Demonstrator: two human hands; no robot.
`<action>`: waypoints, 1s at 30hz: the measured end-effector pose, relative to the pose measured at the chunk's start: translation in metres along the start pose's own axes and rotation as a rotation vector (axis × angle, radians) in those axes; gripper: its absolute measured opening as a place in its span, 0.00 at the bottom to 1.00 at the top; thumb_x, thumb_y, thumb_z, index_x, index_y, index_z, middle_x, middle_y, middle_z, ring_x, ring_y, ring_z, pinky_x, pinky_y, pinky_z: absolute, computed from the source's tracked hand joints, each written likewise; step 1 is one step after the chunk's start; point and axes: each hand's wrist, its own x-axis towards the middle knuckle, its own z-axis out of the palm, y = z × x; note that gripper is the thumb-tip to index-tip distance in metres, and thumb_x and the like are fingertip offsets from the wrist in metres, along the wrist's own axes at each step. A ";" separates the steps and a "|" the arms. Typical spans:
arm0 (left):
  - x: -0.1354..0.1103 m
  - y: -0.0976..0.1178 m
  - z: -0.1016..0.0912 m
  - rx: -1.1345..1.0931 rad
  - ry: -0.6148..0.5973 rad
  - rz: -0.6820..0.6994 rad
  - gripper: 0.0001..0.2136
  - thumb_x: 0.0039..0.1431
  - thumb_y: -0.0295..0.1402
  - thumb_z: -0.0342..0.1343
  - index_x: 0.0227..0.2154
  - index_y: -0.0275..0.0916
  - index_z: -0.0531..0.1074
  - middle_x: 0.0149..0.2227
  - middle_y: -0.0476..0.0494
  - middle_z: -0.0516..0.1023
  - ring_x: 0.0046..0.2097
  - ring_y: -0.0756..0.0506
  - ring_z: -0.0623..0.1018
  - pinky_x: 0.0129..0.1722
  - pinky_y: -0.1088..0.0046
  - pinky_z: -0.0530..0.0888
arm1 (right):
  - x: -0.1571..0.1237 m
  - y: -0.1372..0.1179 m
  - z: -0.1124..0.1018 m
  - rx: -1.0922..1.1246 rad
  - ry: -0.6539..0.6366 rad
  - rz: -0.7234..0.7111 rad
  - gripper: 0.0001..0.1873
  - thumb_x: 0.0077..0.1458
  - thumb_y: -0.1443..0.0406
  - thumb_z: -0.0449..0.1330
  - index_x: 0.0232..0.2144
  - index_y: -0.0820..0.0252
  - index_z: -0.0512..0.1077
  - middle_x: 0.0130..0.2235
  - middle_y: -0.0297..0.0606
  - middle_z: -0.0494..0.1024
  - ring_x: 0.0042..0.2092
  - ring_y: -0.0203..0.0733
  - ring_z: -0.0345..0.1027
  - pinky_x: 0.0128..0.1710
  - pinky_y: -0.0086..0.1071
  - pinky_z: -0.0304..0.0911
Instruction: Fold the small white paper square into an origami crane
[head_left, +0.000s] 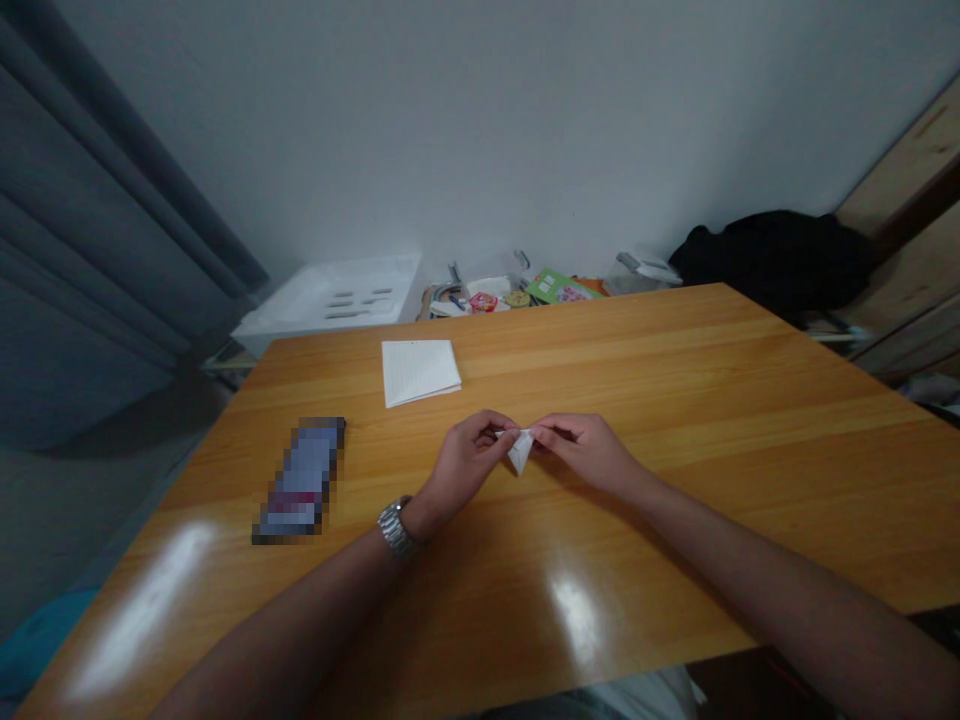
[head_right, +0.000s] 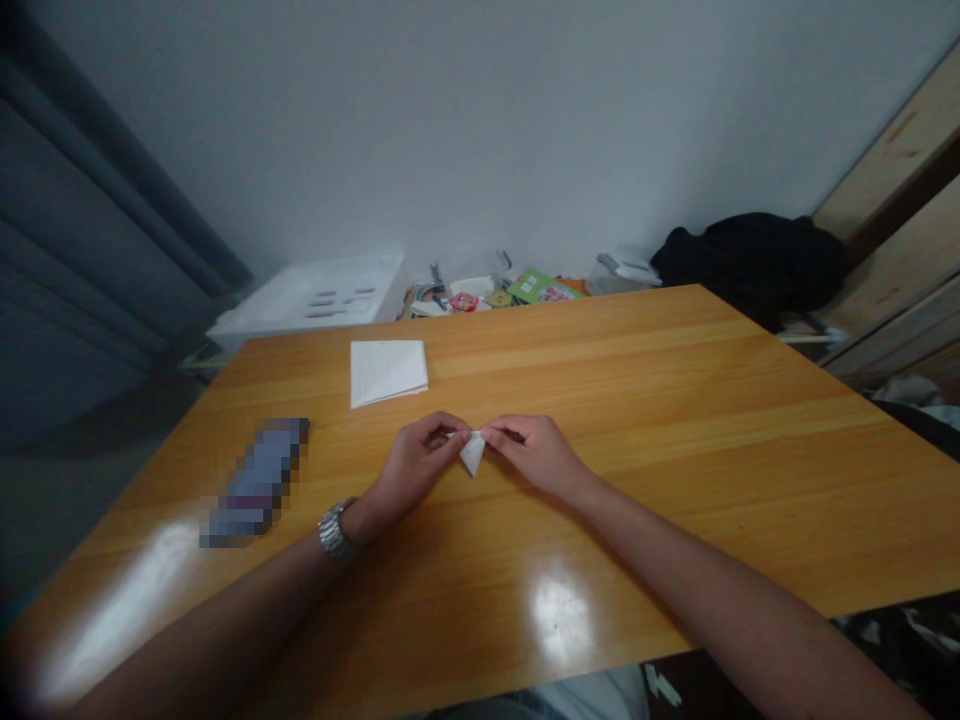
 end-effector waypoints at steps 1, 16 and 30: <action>0.000 0.000 0.000 0.004 0.002 -0.003 0.10 0.62 0.39 0.59 0.35 0.36 0.76 0.34 0.43 0.81 0.35 0.47 0.80 0.35 0.75 0.76 | 0.000 0.000 0.000 -0.007 -0.005 0.001 0.18 0.63 0.52 0.56 0.36 0.58 0.80 0.37 0.39 0.83 0.38 0.45 0.75 0.40 0.35 0.66; 0.002 0.000 0.000 0.023 -0.015 -0.012 0.10 0.63 0.37 0.58 0.36 0.36 0.78 0.36 0.44 0.82 0.37 0.47 0.81 0.38 0.75 0.77 | 0.004 0.007 0.003 0.056 0.048 0.000 0.13 0.60 0.57 0.59 0.34 0.60 0.78 0.35 0.39 0.81 0.37 0.42 0.73 0.39 0.34 0.66; -0.001 0.000 0.002 0.061 -0.016 0.010 0.09 0.62 0.36 0.59 0.35 0.35 0.78 0.34 0.44 0.82 0.35 0.49 0.81 0.35 0.77 0.77 | 0.001 0.000 0.008 0.001 0.053 -0.042 0.10 0.61 0.61 0.59 0.31 0.60 0.75 0.31 0.35 0.78 0.34 0.39 0.70 0.37 0.31 0.63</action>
